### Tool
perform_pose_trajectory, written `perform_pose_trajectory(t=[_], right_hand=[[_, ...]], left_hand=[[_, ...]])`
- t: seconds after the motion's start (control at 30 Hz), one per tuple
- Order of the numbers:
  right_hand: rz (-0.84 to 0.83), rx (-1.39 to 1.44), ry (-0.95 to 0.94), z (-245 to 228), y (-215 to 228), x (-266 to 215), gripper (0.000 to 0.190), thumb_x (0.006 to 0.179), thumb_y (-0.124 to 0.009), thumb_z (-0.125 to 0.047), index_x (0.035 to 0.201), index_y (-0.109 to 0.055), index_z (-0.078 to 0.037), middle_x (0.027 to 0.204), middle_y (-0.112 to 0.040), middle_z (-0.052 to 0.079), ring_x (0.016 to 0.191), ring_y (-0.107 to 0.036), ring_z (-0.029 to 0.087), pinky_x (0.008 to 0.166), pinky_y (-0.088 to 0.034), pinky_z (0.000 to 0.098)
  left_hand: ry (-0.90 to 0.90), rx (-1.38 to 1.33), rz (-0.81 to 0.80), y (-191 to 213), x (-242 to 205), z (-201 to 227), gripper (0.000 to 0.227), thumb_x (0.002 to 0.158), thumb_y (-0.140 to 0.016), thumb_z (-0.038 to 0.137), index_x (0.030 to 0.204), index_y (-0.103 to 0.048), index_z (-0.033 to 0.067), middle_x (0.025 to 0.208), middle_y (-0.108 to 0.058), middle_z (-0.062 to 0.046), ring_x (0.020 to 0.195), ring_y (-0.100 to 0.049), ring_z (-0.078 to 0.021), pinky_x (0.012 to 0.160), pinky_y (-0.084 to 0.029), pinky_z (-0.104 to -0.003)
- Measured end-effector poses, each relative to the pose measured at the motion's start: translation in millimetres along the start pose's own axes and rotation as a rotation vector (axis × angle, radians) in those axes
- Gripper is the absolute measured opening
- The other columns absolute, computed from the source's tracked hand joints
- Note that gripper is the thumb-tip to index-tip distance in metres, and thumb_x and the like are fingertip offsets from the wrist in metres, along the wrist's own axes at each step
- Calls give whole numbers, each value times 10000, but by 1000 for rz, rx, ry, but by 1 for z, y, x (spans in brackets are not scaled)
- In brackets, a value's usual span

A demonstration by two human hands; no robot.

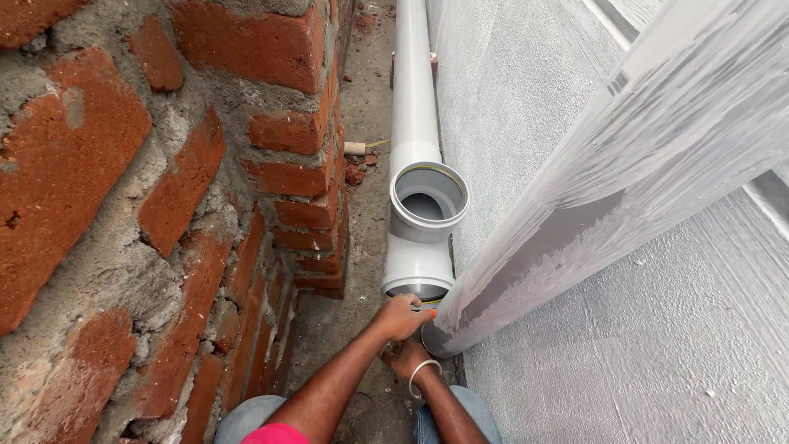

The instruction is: The recorder is fitting a white PVC pipe into a connector joint in a construction area.

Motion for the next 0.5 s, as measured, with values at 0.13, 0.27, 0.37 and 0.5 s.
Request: perform_pose_trajectory(t=[0.13, 0.27, 0.37, 0.5], right_hand=[[11, -116, 142, 17, -10, 25, 680, 871, -709, -276, 1438, -470, 13, 1133, -729, 216, 948, -761, 309, 856, -601, 429], [-25, -175, 254, 26, -19, 43, 694, 900, -748, -332, 1424, -495, 46, 1094, -746, 229, 939, -736, 294, 854, -572, 411], [-45, -179, 201, 21, -17, 36, 714, 889, -736, -358, 1447, -492, 16, 1076, -758, 211, 918, -742, 292, 845, -572, 411], [-47, -182, 168, 9, -11, 20, 740, 900, -715, -365, 1487, -454, 2, 1086, -744, 199, 907, -753, 306, 850, -570, 414]], left_hand=[[-23, 4, 21, 5, 8, -5, 700, 862, -766, 464, 1373, -604, 14, 1289, -691, -226, 1173, -703, -301, 991, -566, -424], [-71, 7, 67, 14, 8, -3, 682, 847, -789, 439, 1363, -624, 24, 1285, -701, -208, 1177, -698, -286, 1008, -552, -415], [-70, -6, 72, 18, 4, 0, 666, 849, -783, 432, 1360, -632, 32, 1277, -713, -197, 1170, -706, -276, 1008, -551, -415], [-65, -28, 74, 18, 6, -2, 675, 860, -780, 426, 1379, -612, 29, 1279, -706, -203, 1171, -704, -279, 1004, -554, -421]])
Point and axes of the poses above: each hand's wrist, its own x-axis towards the middle knuckle, its own y-axis out of the back of the hand, z = x × y, the point moved 6 cm from there along x, towards the middle knuckle
